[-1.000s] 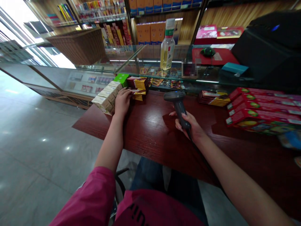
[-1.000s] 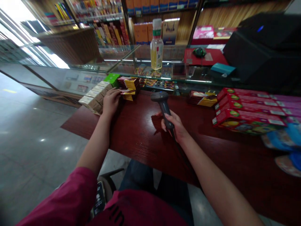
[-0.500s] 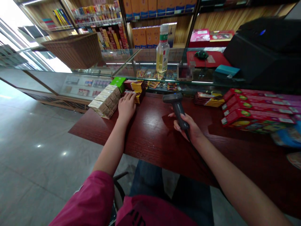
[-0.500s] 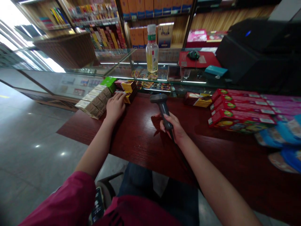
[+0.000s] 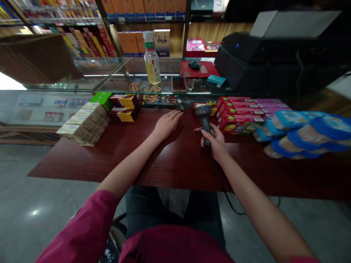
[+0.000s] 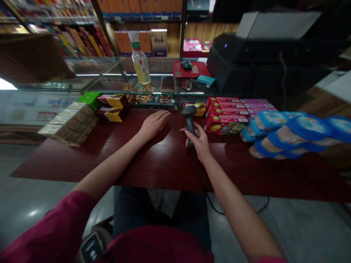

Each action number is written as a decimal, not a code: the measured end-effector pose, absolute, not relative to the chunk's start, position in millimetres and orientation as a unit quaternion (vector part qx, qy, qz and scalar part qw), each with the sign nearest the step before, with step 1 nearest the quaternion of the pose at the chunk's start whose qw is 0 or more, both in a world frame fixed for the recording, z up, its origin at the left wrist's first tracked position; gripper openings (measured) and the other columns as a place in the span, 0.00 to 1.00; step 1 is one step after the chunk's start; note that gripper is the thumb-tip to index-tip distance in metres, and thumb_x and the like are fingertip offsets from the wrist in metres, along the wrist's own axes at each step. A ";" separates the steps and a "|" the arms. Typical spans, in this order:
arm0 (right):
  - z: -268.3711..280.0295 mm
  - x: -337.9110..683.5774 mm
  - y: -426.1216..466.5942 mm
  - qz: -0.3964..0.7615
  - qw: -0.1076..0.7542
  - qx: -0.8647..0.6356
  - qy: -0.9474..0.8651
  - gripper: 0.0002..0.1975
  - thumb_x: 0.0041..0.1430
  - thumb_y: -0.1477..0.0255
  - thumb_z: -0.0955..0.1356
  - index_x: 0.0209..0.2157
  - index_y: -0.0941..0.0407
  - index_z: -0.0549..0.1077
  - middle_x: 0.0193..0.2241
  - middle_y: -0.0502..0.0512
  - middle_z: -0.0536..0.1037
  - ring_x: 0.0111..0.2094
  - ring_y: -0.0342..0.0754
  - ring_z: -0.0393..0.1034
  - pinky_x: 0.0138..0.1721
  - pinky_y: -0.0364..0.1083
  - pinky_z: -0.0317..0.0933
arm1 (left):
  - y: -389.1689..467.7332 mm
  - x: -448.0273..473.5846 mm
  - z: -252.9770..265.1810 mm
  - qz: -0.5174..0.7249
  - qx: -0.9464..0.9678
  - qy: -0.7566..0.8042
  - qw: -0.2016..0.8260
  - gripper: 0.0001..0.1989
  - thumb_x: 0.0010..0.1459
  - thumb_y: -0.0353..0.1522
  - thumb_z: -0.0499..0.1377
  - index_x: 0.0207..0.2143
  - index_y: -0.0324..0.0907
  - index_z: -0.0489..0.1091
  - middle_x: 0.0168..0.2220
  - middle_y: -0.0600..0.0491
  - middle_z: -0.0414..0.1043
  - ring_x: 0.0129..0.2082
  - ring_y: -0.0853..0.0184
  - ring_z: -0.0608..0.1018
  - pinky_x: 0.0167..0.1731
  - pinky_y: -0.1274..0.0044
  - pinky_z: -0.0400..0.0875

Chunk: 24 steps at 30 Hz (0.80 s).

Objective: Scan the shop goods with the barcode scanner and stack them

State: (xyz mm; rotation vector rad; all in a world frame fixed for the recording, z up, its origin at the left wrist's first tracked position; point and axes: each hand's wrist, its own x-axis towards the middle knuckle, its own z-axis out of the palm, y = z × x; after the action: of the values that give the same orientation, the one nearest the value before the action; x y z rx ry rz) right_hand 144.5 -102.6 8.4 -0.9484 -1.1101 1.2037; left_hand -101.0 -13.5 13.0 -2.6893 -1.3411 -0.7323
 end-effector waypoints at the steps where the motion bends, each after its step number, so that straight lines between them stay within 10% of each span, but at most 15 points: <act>1: 6.6 152.2 -107.4 0.513 0.584 -0.415 -0.473 0.29 0.55 0.58 0.81 0.53 0.50 0.72 0.41 0.53 0.87 0.18 0.41 0.68 0.18 0.44 0.65 | -4.7 -75.2 10.4 -0.245 -0.873 -0.422 0.012 0.29 0.71 0.26 0.54 0.72 0.39 0.66 0.72 0.40 0.68 0.74 0.55 0.70 0.72 0.63 0.66; 6: 3.9 166.1 -118.5 0.525 0.584 -0.430 -0.446 0.29 0.55 0.56 0.80 0.53 0.50 0.71 0.42 0.53 0.87 0.19 0.40 0.67 0.19 0.44 0.65 | 38.0 4.8 2.4 -0.284 -0.861 -0.421 -0.029 0.35 0.67 0.20 0.55 0.75 0.39 0.61 0.78 0.40 0.56 0.79 0.54 0.60 0.73 0.60 0.66; 15: 16.8 166.3 -126.5 0.561 0.565 -0.389 -0.462 0.21 0.58 0.57 0.77 0.47 0.52 0.74 0.43 0.55 0.86 0.20 0.41 0.67 0.20 0.44 0.64 | 16.6 -48.4 6.6 -0.405 -0.775 -0.477 -0.086 0.20 0.71 0.26 0.60 0.60 0.49 0.81 0.60 0.48 0.82 0.60 0.54 0.84 0.63 0.65 0.77; 24: 23.0 128.7 -103.6 0.652 0.438 -0.323 -0.528 0.22 0.60 0.59 0.76 0.51 0.56 0.76 0.43 0.59 0.86 0.19 0.41 0.69 0.17 0.43 0.61 | -2.7 -159.1 -6.8 -0.507 -0.559 -0.495 -0.430 0.25 0.59 0.45 0.73 0.52 0.38 0.85 0.49 0.45 0.87 0.46 0.55 0.87 0.48 0.67 0.84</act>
State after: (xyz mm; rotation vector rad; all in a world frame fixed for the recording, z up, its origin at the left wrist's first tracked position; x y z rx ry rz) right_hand 128.7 -103.6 23.0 -0.8031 -1.3124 1.6213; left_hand -159.1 -2.7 -6.8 -2.4954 -2.2117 -2.2648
